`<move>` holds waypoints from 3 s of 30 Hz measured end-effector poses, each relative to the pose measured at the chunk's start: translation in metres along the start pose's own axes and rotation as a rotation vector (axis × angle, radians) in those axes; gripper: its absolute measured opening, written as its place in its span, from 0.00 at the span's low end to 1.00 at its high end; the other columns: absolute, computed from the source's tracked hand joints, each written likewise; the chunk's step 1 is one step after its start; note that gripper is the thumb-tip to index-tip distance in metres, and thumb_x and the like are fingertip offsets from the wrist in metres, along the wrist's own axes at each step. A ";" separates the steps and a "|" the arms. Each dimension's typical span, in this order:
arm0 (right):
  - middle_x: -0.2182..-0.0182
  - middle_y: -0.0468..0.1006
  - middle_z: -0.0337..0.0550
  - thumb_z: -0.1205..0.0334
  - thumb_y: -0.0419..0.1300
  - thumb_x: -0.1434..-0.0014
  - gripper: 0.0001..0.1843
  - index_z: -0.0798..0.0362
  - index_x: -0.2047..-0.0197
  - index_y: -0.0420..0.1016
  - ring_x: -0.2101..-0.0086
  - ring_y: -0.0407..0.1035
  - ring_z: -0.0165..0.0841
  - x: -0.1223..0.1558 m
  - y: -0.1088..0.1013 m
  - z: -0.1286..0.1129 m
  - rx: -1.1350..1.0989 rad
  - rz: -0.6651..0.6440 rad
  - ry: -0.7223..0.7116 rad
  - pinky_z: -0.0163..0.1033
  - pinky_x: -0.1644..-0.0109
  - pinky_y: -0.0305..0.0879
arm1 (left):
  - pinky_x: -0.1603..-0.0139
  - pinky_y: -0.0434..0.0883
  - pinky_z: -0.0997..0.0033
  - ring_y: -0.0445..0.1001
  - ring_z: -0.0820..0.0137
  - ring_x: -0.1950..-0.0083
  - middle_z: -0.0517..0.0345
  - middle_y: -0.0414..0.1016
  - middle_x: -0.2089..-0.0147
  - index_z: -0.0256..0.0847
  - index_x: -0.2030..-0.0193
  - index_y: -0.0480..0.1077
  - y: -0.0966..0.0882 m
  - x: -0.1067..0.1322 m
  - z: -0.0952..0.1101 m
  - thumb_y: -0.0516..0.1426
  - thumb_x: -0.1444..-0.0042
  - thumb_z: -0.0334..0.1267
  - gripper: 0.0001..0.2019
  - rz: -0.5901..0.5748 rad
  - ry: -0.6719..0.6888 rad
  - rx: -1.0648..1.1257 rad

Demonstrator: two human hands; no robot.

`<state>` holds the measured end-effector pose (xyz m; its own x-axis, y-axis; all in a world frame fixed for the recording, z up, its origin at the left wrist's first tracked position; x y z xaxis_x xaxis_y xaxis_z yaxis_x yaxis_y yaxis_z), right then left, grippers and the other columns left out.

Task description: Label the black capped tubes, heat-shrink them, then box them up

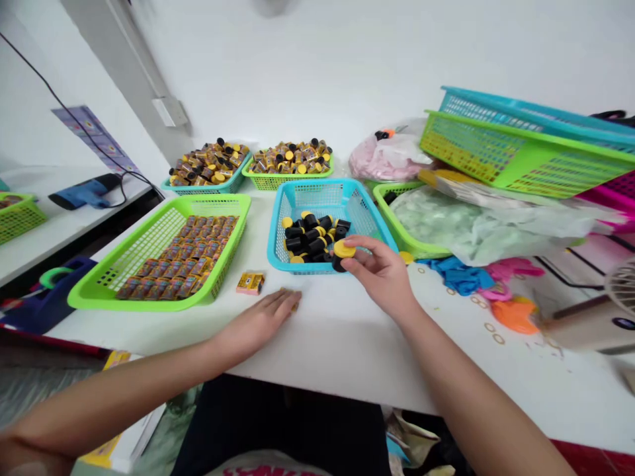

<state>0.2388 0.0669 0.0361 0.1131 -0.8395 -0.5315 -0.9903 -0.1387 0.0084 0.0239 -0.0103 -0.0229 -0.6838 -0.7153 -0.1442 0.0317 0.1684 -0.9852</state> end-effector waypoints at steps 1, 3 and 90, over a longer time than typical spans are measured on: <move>0.55 0.77 0.39 0.60 0.69 0.44 0.11 0.41 0.56 0.78 0.60 0.79 0.34 0.000 0.001 0.000 -0.013 -0.021 -0.006 0.42 0.56 0.77 | 0.39 0.71 0.57 0.69 0.57 0.35 0.37 0.70 0.37 0.32 0.31 0.53 0.005 -0.002 0.000 0.45 0.33 0.26 0.24 -0.019 0.008 -0.057; 0.55 0.77 0.39 0.61 0.69 0.43 0.11 0.41 0.56 0.78 0.60 0.79 0.34 0.001 0.003 0.000 -0.031 -0.057 -0.004 0.41 0.57 0.77 | 0.44 0.74 0.56 0.73 0.55 0.38 0.36 0.73 0.40 0.37 0.28 0.45 0.007 -0.004 0.002 0.47 0.34 0.25 0.29 -0.032 0.109 -0.199; 0.53 0.76 0.51 0.64 0.62 0.40 0.33 0.50 0.34 0.60 0.47 0.69 0.46 0.057 0.082 -0.030 0.778 -0.280 -0.577 0.55 0.44 0.71 | 0.63 0.75 0.72 0.78 0.74 0.65 0.67 0.71 0.64 0.51 0.43 0.46 -0.015 -0.038 -0.001 0.64 0.44 0.35 0.31 -0.024 -0.123 2.002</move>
<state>0.1666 -0.0081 0.0317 0.4977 -0.4184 -0.7597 -0.7347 0.2622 -0.6257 0.0486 0.0149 -0.0026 -0.6547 -0.7542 -0.0504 0.6996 -0.6298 0.3375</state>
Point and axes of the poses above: each hand's wrist, its own x-axis away from the middle knuckle, its own y-axis out of the palm, z = x × y, the point moved 5 cm from there along -x, towards the middle knuckle
